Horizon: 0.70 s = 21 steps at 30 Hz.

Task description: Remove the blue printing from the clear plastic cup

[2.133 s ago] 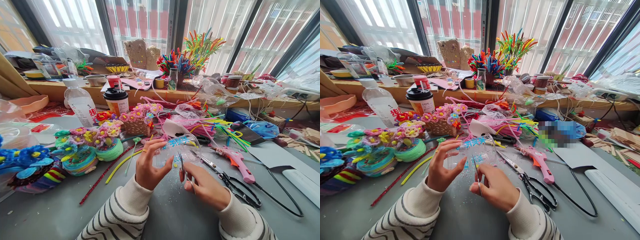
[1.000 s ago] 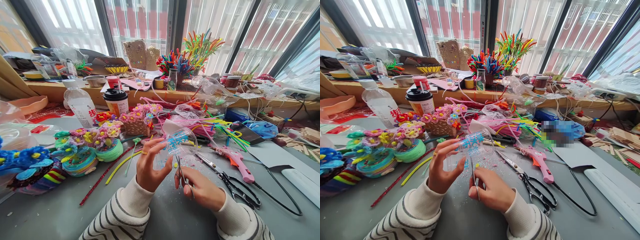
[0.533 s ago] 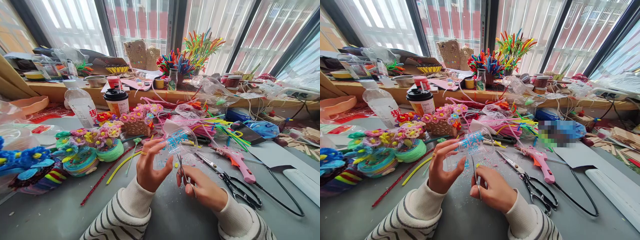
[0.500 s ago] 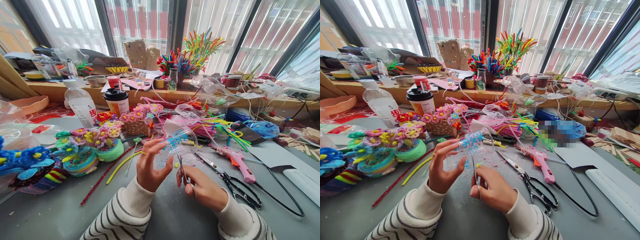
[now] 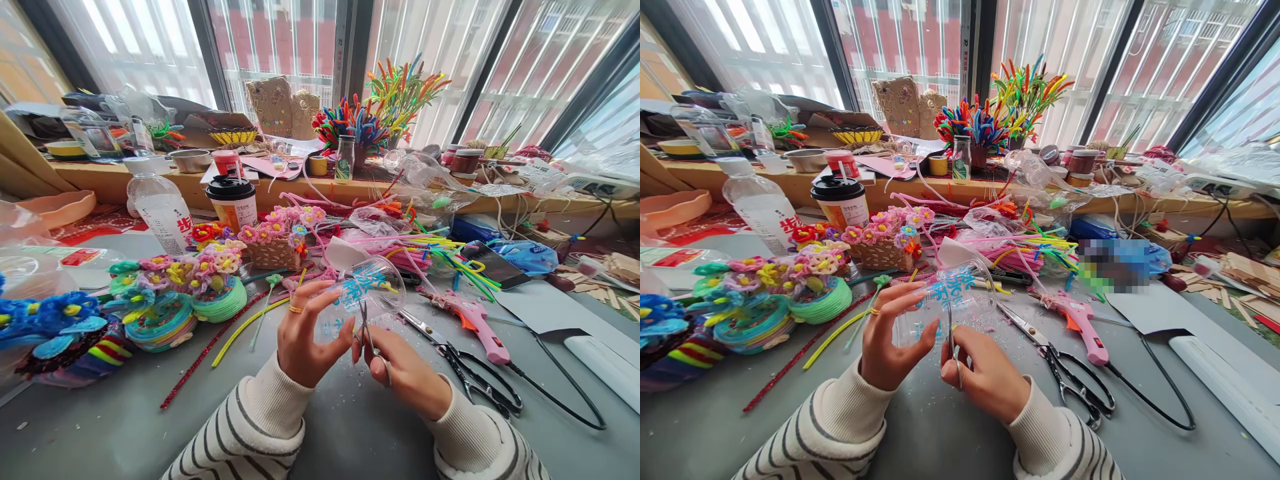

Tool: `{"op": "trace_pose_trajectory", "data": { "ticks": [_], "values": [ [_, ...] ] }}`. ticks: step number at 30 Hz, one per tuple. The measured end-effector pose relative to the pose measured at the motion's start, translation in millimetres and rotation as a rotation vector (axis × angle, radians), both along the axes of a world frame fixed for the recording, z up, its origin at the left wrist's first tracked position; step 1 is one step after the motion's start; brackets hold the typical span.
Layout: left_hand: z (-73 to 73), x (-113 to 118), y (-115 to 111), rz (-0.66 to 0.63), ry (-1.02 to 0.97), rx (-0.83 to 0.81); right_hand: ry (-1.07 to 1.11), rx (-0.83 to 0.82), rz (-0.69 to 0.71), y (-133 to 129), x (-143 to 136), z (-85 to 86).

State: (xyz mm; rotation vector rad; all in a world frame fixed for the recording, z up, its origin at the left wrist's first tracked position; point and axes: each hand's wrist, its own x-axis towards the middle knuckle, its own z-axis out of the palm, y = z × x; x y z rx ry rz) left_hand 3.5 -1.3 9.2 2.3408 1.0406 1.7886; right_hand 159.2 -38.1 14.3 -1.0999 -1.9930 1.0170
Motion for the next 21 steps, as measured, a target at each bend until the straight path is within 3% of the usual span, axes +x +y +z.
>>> {"op": "trace_pose_trajectory", "data": {
  "ticks": [16, 21],
  "values": [
    [1.4, -3.0, 3.0, 0.062, 0.021, 0.123, 0.21, -0.102, 0.036, 2.2, -2.1, -7.1],
    [2.5, -3.4, 4.5, 0.072, 0.021, 0.143, 0.237, -0.143, -0.015, 2.7, -3.5, -7.7]
  ]
}}
